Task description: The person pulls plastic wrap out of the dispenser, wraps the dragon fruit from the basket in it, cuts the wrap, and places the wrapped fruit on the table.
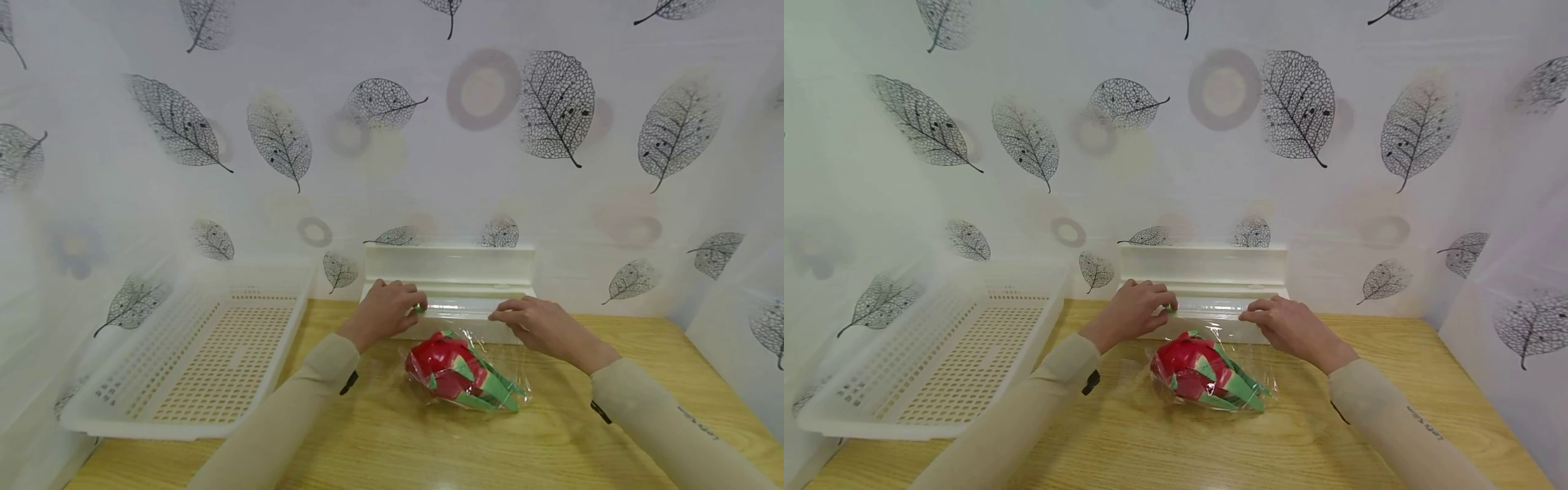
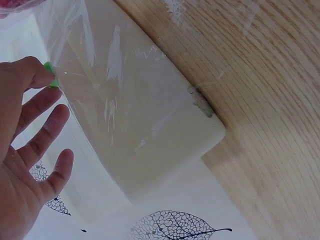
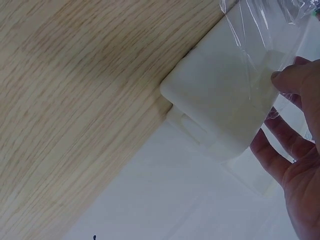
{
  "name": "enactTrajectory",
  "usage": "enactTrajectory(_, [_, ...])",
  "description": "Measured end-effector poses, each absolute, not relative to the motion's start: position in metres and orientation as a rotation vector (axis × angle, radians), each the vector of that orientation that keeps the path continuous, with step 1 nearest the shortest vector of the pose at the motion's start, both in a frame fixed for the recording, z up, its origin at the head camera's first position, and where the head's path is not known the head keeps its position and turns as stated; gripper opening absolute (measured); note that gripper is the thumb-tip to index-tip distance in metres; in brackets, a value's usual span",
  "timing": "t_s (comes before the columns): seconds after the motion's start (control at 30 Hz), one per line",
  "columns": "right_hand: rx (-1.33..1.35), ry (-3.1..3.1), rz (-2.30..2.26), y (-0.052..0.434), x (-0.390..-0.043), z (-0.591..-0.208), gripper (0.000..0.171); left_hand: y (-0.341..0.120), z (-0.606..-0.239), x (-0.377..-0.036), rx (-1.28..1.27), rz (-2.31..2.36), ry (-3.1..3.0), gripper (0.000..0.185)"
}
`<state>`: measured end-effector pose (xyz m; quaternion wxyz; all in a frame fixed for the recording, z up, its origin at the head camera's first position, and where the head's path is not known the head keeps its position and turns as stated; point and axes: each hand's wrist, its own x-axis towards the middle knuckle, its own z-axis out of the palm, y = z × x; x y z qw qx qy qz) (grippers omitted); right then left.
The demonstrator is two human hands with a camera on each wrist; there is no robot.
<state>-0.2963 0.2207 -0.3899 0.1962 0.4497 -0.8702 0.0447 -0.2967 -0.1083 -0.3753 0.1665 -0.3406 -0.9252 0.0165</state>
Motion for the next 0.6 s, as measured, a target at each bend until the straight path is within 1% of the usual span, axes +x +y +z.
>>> enactTrajectory(0.6, [1.271, -2.42, 0.151, 0.221, -0.298, -0.3919, 0.034, -0.1113, -0.3773, -0.297, -0.952, 0.04, -2.632, 0.01])
